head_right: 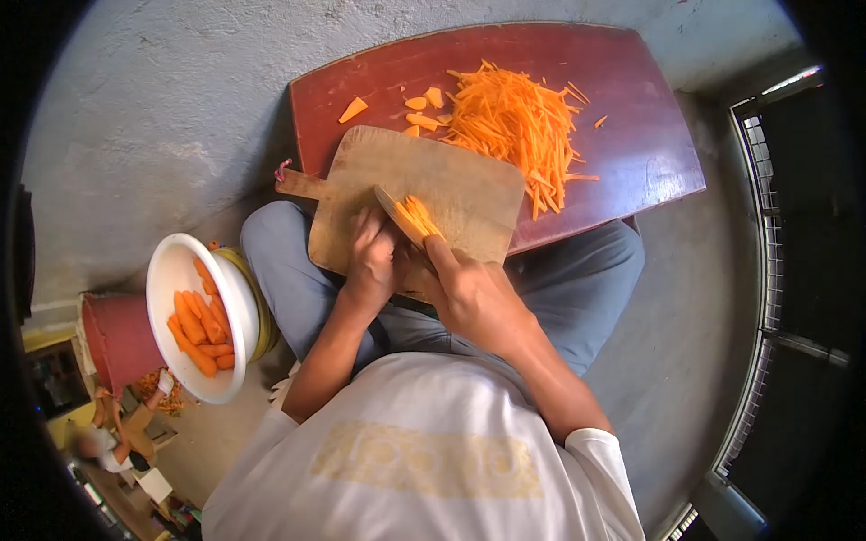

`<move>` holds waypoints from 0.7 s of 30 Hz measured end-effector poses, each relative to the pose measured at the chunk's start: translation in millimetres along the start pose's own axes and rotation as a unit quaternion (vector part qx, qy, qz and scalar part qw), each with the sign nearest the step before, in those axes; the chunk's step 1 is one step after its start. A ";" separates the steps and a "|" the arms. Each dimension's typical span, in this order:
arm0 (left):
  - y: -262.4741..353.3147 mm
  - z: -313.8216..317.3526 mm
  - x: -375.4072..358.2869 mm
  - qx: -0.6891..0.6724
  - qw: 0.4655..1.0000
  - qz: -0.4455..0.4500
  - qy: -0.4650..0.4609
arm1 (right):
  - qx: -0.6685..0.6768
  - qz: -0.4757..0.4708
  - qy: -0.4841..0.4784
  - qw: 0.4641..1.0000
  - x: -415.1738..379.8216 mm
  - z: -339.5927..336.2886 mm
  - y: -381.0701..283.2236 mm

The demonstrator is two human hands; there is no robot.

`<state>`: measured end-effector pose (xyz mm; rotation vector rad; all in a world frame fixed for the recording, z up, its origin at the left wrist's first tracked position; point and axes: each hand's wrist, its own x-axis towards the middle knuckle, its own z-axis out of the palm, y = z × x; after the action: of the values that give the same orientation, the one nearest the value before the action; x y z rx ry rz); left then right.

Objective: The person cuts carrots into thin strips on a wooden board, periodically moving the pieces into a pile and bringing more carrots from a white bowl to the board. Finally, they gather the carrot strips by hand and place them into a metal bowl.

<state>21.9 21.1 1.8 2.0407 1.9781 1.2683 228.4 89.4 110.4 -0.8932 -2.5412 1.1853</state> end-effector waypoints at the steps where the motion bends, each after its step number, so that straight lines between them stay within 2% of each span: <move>1: 3.3 -3.8 1.1 0.004 1.000 0.000 -0.007 | -0.001 0.003 -0.004 1.000 2.2 1.3 -0.7; 21: -3.6 2.8 -4.1 -0.001 1.000 -0.006 0.005 | 0.021 0.033 -0.006 0.999 -5.2 0.4 -9.2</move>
<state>21.0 19.7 -4.1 2.0228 1.9897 1.2803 228.3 81.5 117.4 -0.9700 -2.5046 1.2628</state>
